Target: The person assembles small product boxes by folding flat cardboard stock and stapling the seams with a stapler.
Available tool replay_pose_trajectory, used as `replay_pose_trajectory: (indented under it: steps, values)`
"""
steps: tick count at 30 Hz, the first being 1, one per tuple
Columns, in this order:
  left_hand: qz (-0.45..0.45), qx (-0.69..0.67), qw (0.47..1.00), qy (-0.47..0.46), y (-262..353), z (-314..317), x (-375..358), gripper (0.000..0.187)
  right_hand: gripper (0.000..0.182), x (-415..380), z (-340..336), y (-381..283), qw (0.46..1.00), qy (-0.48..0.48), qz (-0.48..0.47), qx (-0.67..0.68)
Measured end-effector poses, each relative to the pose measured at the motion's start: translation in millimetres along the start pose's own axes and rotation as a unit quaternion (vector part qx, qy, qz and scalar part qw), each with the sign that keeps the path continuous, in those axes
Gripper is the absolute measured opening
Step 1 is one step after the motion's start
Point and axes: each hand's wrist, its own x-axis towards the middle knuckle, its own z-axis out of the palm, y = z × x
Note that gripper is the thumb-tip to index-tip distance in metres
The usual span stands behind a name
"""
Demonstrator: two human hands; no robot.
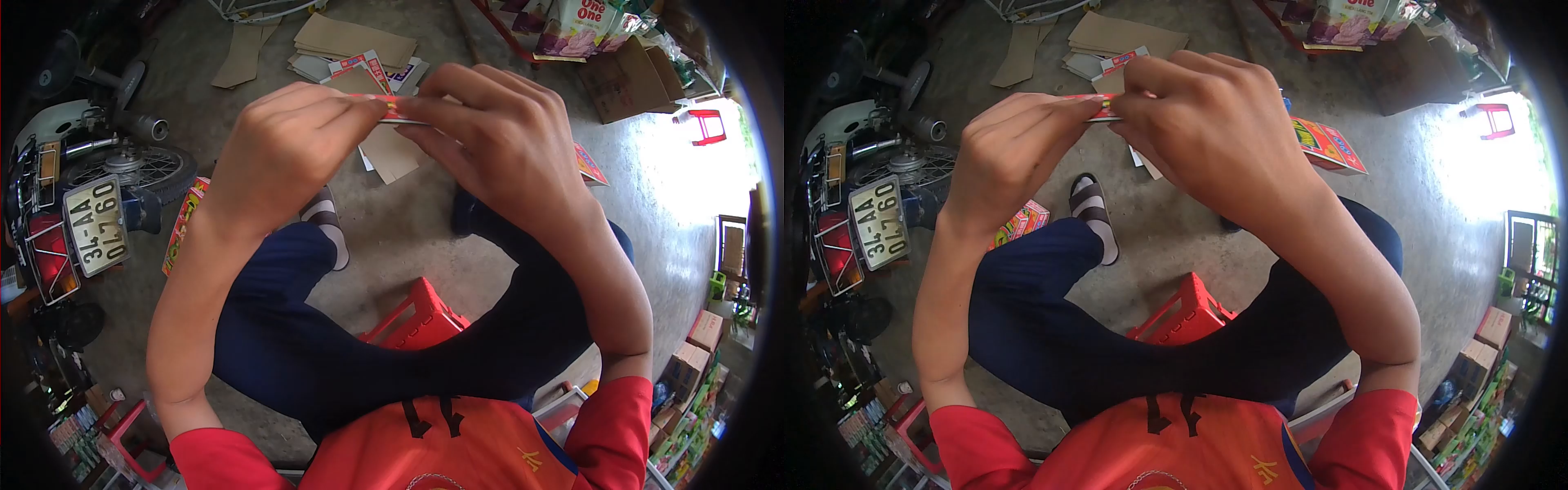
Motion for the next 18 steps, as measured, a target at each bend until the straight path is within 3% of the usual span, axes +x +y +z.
replay_pose_trajectory:
  steps: [13,16,18]
  values:
    - [-0.062,-0.015,0.996,-0.061,-22.7,-4.4,-13.8,0.032,0.021,1.7,-4.1,4.5,1.0,-0.014,0.002,0.002]
    - [-0.059,-0.03,0.996,-0.062,-19.2,-2.4,-11.0,0.035,0.012,1.8,5.9,7.0,0.999,0.027,-0.041,-0.006]
    - [-0.109,-0.059,0.989,-0.076,-22.8,-2.3,-13.6,0.038,0.012,1.8,1.0,9.0,1.0,0.006,-0.019,0.019]
